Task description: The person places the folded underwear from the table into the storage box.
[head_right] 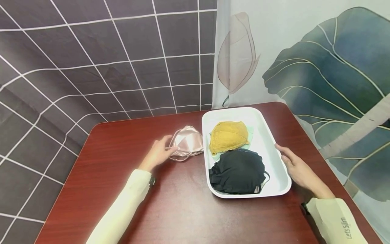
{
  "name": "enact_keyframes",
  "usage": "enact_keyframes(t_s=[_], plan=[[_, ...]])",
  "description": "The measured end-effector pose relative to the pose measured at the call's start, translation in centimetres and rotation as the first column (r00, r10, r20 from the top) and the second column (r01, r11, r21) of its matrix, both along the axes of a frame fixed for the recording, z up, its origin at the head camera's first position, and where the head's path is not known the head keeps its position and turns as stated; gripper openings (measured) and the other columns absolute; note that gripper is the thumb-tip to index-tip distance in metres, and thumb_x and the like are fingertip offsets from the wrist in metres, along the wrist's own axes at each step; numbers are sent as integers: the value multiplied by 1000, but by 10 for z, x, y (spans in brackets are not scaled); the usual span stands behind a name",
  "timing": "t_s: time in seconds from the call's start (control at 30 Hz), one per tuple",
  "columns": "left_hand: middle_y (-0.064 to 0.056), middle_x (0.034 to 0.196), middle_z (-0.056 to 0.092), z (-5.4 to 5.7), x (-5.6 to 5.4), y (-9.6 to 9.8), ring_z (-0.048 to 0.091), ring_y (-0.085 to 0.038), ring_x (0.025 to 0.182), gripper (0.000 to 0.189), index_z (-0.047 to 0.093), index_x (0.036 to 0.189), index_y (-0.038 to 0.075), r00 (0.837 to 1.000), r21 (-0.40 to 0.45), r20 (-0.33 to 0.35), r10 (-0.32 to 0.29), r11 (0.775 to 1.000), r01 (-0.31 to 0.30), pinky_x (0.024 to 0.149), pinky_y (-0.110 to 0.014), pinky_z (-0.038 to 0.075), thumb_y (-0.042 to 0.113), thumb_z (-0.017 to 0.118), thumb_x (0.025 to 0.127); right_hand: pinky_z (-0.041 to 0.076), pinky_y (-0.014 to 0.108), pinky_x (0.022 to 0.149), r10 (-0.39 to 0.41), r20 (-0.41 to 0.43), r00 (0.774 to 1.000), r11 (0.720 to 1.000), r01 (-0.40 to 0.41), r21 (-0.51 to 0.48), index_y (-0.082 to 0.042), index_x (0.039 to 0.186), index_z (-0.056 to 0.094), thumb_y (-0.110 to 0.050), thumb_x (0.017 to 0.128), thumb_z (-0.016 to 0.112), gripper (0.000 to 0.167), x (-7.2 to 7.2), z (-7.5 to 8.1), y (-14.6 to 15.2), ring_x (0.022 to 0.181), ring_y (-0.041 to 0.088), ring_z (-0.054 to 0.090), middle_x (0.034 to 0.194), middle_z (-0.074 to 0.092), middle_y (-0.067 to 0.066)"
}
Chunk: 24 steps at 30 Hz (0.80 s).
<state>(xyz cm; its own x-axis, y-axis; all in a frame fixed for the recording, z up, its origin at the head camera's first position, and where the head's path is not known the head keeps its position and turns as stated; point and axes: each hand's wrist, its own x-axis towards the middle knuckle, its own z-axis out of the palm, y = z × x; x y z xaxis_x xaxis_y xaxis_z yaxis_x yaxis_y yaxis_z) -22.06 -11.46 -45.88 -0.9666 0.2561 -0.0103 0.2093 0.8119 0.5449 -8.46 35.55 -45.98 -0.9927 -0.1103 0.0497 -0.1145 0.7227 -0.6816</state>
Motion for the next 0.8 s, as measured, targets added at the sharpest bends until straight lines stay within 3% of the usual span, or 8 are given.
enact_keyframes(t_s=[0.1, 0.3, 0.57, 0.8], plan=[[-15, 127, 57, -1, -4, 6, 44, -34, 110, 66, 42, 140, 17, 1000, -7, 12, -7, 1000, 7, 92, -50, 35, 45, 65, 86, 22, 66, 96, -3, 4, 1000, 1000, 2, 1, -7, 148, 26, -19, 103, 36, 48, 0, 0, 0, 123, 55, 30, 144, 28, 31], [-12, 127, 56, -4, -10, 17, 43, -31, 107, 62, 44, 141, 32, 998, -39, 66, 6, 999, -4, 82, -63, 37, 52, 62, 85, 22, 65, 97, -3, 8, 1000, 1000, 3, 4, -7, 149, 27, -20, 103, 37, 48, -1, 0, -2, 123, 55, 30, 144, 28, 30], [-18, 123, 55, -5, -17, 29, 44, -34, 105, 64, 45, 140, 32, 998, -46, 57, 11, 999, -9, 85, -68, 31, 51, 65, 83, 22, 69, 92, -7, 13, 1000, 1000, 7, -6, -7, 148, 26, -20, 103, 36, 48, 0, 1, -1, 123, 57, 29, 144, 27, 32], [-11, 129, 56, -7, -22, 36, 49, -37, 113, 58, 48, 137, 27, 1000, -12, 26, 12, 1000, -11, 92, -55, 34, 40, 67, 84, 23, 61, 100, -17, 6, 1000, 1000, 17, 23, -8, 148, 27, -21, 103, 36, 48, 1, 3, -2, 125, 52, 30, 144, 29, 29]])
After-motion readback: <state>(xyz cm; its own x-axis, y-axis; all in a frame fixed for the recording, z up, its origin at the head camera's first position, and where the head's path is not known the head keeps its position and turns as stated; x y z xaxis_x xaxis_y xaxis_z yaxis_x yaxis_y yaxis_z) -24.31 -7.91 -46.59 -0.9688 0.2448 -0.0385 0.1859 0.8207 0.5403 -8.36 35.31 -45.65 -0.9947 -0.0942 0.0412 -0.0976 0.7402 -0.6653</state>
